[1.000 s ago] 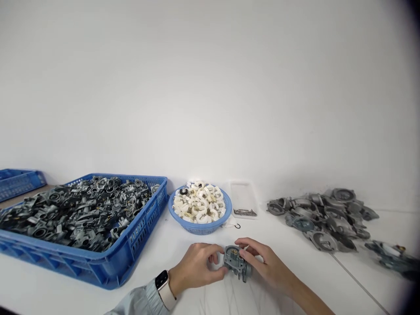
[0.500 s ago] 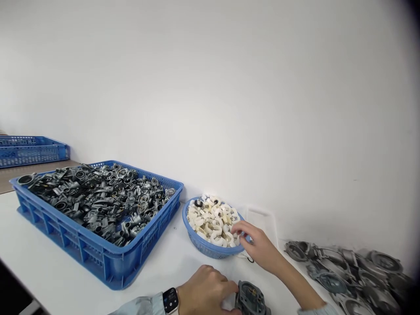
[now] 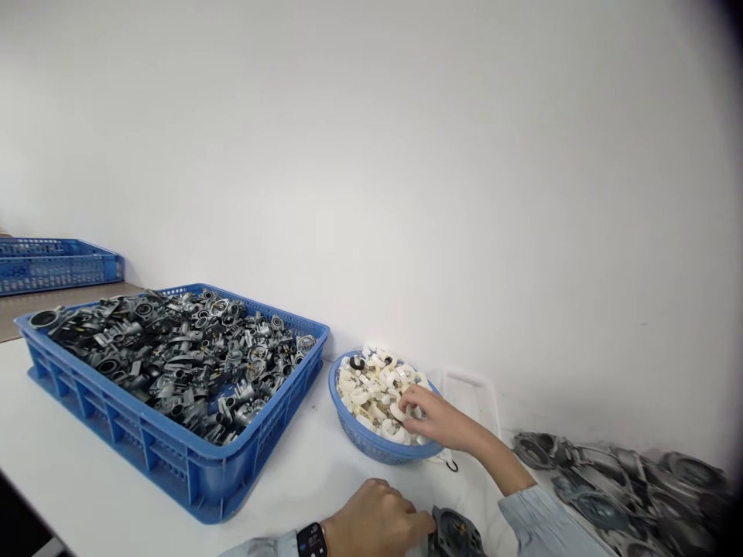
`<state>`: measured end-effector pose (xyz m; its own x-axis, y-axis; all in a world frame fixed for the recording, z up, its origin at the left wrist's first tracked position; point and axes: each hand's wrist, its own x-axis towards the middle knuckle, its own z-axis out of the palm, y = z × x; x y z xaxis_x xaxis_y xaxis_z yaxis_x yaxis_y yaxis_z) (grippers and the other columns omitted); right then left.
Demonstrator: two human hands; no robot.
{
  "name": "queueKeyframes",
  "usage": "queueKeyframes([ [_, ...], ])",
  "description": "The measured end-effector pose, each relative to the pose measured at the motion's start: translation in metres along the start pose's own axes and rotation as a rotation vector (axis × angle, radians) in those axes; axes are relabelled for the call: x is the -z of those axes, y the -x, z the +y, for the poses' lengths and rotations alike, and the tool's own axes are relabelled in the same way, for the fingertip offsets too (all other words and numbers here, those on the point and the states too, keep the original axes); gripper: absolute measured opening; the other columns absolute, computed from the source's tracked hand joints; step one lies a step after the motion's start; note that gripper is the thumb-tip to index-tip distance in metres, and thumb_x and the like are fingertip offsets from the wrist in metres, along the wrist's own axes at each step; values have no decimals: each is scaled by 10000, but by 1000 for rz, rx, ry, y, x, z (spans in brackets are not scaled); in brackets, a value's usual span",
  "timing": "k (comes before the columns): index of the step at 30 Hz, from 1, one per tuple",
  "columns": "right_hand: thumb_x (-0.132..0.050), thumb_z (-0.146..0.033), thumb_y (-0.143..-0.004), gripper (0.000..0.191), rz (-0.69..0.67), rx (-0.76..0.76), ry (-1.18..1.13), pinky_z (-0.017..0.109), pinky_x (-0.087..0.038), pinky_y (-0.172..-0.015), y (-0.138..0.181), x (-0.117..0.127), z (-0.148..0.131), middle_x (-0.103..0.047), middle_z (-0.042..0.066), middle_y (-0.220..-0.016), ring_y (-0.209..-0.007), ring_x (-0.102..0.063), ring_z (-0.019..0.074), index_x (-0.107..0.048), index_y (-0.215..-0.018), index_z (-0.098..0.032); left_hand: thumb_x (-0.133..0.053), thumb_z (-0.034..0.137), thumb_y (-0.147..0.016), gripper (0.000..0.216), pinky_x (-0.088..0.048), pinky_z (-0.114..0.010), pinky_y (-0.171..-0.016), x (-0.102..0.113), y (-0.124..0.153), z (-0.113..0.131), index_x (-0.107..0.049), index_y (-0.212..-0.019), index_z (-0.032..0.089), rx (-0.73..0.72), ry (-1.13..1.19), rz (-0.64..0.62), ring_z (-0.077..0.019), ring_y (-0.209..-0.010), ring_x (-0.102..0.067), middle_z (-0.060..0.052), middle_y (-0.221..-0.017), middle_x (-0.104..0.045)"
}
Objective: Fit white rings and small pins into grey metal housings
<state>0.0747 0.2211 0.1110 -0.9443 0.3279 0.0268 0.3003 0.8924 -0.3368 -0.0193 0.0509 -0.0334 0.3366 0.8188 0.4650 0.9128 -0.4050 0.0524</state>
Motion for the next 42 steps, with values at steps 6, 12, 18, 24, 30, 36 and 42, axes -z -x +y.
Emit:
queueKeyframes([
  [6,-605,-461,-997,211,42,14,-194,412,-489,-1008,69,28,-3,-619,70,-1295,-1176,-593,276,-626,-990,-251,-781,449,-856,249,-511,-300,-600,30,5,16,-676,-861,223,90,51,-5,-234,-599,-730,-11,-682,-735],
  [12,-638,-504,-1001,201,-137,-197,-132,462,-436,-1134,147,32,-9,-600,21,-1392,-1338,-535,319,-639,-982,-303,-763,426,-878,228,-508,-311,-604,31,5,15,-683,-909,215,60,58,-10,-243,-617,-725,-21,-689,-730],
  [18,-679,-517,-955,249,-128,-240,-147,486,-406,-1148,157,12,-19,-636,25,-1375,-1320,-549,338,-645,-892,-278,-731,408,-900,206,-515,-322,-614,30,6,18,-679,-895,209,50,48,-13,-244,-617,-729,-28,-699,-739],
  [24,-698,-400,-883,260,28,-299,-247,403,-472,-1007,133,-12,-24,-744,21,-1134,-1085,-667,287,-618,-708,-224,-730,444,-908,243,-547,-338,-635,28,6,26,-675,-914,207,27,25,-40,-256,-640,-751,-30,-729,-756],
  [30,-691,-452,-880,337,74,-415,-154,292,-393,-605,122,-31,-30,-638,3,-657,-677,-580,201,-576,-669,-215,-762,413,-891,236,-560,-346,-650,31,7,28,-660,-872,201,18,35,-25,-260,-642,-753,-25,-724,-754],
  [36,-690,-475,-916,413,121,-445,46,297,-312,-623,121,-39,-47,-649,5,-728,-713,-552,197,-471,-682,-214,-772,379,-881,207,-575,-367,-675,30,9,30,-677,-868,196,54,42,1,-260,-642,-743,-26,-704,-739],
  [42,-678,-577,-953,488,155,-478,162,312,-293,-663,126,-29,-46,-684,17,-776,-768,-578,228,-475,-699,-213,-846,351,-794,315,-600,-401,-751,31,5,29,-707,-1030,195,222,186,73,-307,-837,-748,-56,-875,-756],
])
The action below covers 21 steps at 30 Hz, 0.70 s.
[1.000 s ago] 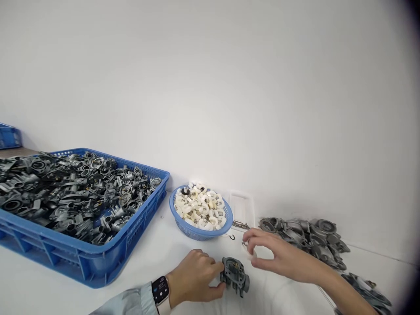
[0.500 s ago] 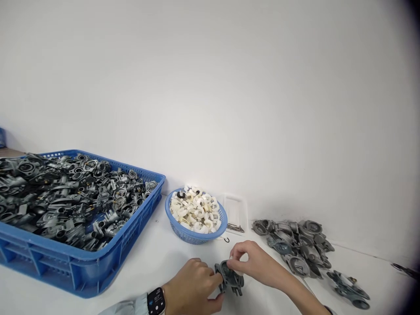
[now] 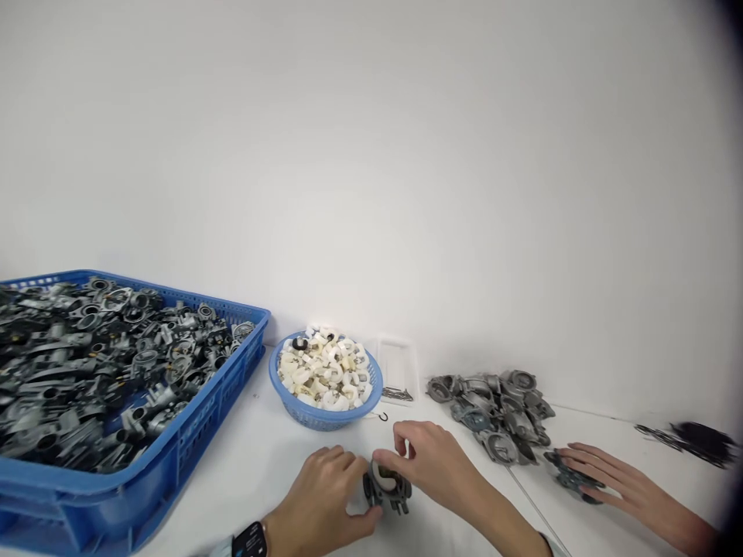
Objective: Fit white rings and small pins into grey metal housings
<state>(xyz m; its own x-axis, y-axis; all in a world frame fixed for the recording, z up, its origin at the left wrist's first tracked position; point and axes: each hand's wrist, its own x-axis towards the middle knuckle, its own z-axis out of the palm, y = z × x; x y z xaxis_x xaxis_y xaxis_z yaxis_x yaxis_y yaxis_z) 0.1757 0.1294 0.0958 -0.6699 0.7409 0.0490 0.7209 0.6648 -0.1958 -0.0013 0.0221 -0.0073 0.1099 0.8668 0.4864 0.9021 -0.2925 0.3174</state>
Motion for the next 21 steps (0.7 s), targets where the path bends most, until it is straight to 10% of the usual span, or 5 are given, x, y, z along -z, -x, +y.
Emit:
queueKeyframes([
  [7,-560,-569,-1022,426,102,-23,11,316,-362,-702,-34,24,71,-737,31,-851,-844,-656,246,-633,-786,-222,-888,333,-750,912,-539,-522,-1086,1,-7,-1,-503,-1565,190,205,346,-189,-385,-1271,-654,-158,-1400,-683],
  [14,-633,-229,-971,115,-36,27,81,283,-412,-754,-103,20,115,-775,50,-1029,-988,-688,240,-734,-921,-210,-851,241,-722,916,-533,-524,-1105,-17,-10,-11,-524,-1577,209,217,362,-287,-410,-1284,-658,-166,-1420,-692],
  [21,-659,-27,-886,187,-120,58,232,309,-424,-806,-151,-27,118,-726,90,-1078,-1014,-652,245,-736,-1003,-150,-840,498,-820,817,-610,-465,-960,-22,-12,-34,-543,-1547,274,52,306,-261,-398,-1130,-727,-144,-1273,-761],
])
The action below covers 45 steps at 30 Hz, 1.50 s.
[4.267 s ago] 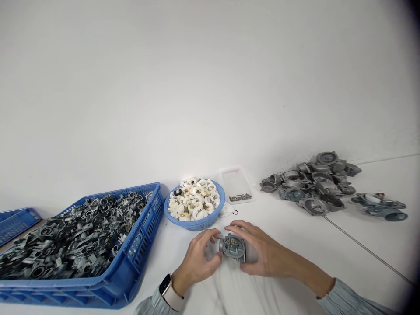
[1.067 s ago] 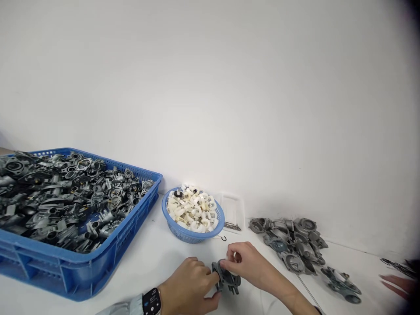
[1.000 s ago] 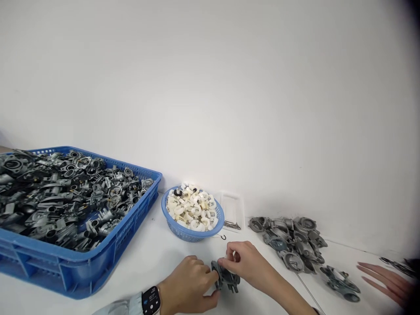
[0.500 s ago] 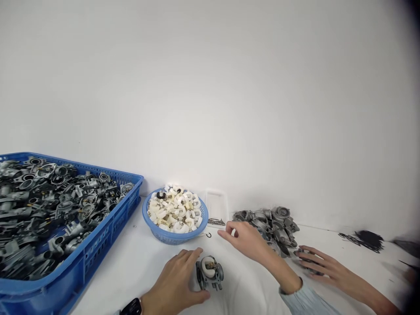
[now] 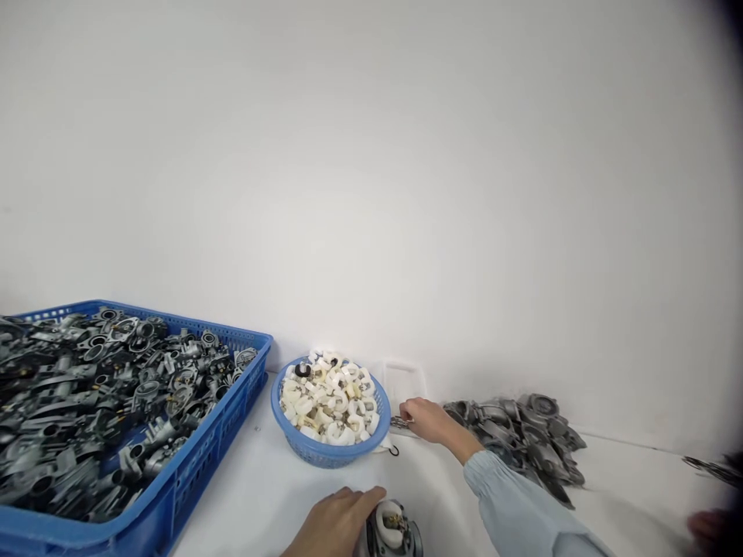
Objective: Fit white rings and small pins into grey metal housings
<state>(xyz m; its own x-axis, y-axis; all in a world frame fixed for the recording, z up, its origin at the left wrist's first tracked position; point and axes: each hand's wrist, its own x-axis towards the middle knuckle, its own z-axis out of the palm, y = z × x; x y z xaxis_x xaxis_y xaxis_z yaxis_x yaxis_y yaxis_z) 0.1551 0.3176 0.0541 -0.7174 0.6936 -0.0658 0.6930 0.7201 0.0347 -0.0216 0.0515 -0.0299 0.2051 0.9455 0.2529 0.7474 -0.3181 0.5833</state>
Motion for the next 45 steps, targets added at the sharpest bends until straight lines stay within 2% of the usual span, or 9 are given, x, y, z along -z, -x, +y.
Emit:
queueKeyframes([
  [6,-700,-151,-962,5,-15,-28,29,320,-467,-812,-19,-17,9,-675,38,-997,-915,-620,206,-702,-957,-152,-803,536,-859,782,-614,-438,-923,-1,-2,-4,-522,-1545,284,-30,-125,-59,-375,-1071,-735,-130,-1212,-773],
  [10,-705,-194,-983,63,-18,-28,63,318,-478,-794,-22,-20,10,-664,27,-955,-854,-610,191,-692,-938,-151,-825,504,-829,827,-607,-431,-925,-2,0,-5,-492,-1553,282,-67,-158,-72,-370,-1078,-728,-129,-1237,-760],
  [14,-693,-169,-965,25,4,1,71,303,-441,-762,-17,-19,5,-687,53,-953,-847,-629,208,-713,-965,-153,-889,517,-766,879,-588,-473,-992,9,11,11,-522,-1537,307,-51,-78,-9,-374,-1119,-716,-108,-1273,-748],
  [16,-666,-105,-935,107,32,18,54,294,-407,-747,-14,-16,3,-711,81,-977,-890,-656,236,-738,-988,-164,-927,513,-736,880,-559,-492,-1054,18,17,24,-561,-1512,317,6,-14,54,-379,-1177,-698,-92,-1306,-741],
  [21,-530,1,-917,336,124,31,-32,301,-392,-763,-6,-3,6,-758,125,-1101,-1046,-681,286,-778,-1060,-177,-865,414,-842,604,-558,-455,-1057,30,23,46,-665,-1403,310,61,120,107,-345,-1195,-699,-65,-1326,-744],
  [28,-544,-34,-911,317,251,38,-200,301,-442,-801,16,6,-1,-768,118,-1127,-996,-703,280,-805,-1008,-185,-745,247,-903,347,-570,-401,-999,27,17,45,-718,-1249,251,46,131,166,-308,-1144,-706,-69,-1241,-765],
  [35,-576,-154,-890,239,309,204,-538,307,-515,-840,83,5,-32,-788,57,-968,-888,-708,229,-807,-925,-205,-668,262,-959,223,-587,-391,-939,21,17,42,-694,-1177,225,11,70,200,-281,-1064,-713,-91,-1162,-755],
  [39,-686,-333,-877,174,268,233,-986,316,-557,-808,129,-14,-57,-784,46,-920,-831,-704,223,-800,-902,-204,-638,378,-1014,233,-591,-396,-949,17,19,38,-695,-1187,232,35,95,243,-289,-1085,-713,-111,-1179,-748],
  [45,-785,-357,-827,184,214,164,-1509,322,-493,-733,146,-44,-94,-736,47,-813,-773,-657,208,-787,-869,-178,-636,418,-1028,244,-597,-353,-882,14,20,33,-693,-1174,232,3,95,286,-261,-1050,-714,-95,-1145,-748],
])
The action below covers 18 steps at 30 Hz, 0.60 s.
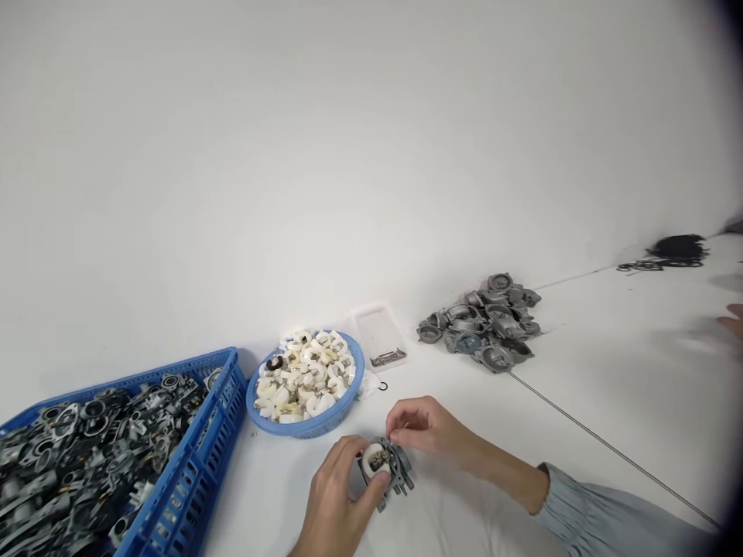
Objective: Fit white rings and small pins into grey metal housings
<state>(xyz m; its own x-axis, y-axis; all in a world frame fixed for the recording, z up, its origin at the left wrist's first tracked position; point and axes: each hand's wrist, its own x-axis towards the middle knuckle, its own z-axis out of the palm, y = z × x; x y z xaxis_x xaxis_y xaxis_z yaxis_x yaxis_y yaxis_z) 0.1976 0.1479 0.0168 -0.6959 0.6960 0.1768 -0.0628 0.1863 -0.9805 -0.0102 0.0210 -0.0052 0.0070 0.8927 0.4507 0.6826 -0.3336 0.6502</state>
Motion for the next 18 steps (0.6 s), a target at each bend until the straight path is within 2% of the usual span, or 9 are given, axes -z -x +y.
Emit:
queueKeyframes([
  [4,-811,-371,-775,207,70,-9,-65,331,-472,-723,-2,-9,6,-709,43,-782,-751,-625,202,-782,-834,-174,-614,463,-1044,266,-594,-321,-805,2,0,2,-701,-1153,236,33,-2,-8,-246,-993,-709,-85,-1109,-749],
  [8,-812,-399,-757,244,87,-5,-104,335,-474,-738,-3,-13,8,-718,48,-796,-767,-630,204,-775,-843,-174,-610,561,-1039,357,-585,-349,-830,3,-2,6,-719,-1126,232,44,-7,38,-251,-947,-704,-87,-1067,-751],
  [14,-817,-379,-746,226,86,9,-118,331,-486,-741,-3,-20,3,-701,34,-779,-772,-636,199,-786,-843,-177,-585,652,-1028,466,-583,-336,-770,3,-6,12,-737,-1097,217,29,-50,34,-251,-923,-716,-97,-1031,-753],
  [18,-795,-384,-739,234,166,-2,-101,336,-485,-744,-5,-19,2,-706,37,-798,-767,-638,201,-790,-847,-177,-574,680,-1019,491,-588,-346,-791,2,-5,13,-733,-1079,219,52,-79,36,-253,-908,-711,-98,-1027,-748],
])
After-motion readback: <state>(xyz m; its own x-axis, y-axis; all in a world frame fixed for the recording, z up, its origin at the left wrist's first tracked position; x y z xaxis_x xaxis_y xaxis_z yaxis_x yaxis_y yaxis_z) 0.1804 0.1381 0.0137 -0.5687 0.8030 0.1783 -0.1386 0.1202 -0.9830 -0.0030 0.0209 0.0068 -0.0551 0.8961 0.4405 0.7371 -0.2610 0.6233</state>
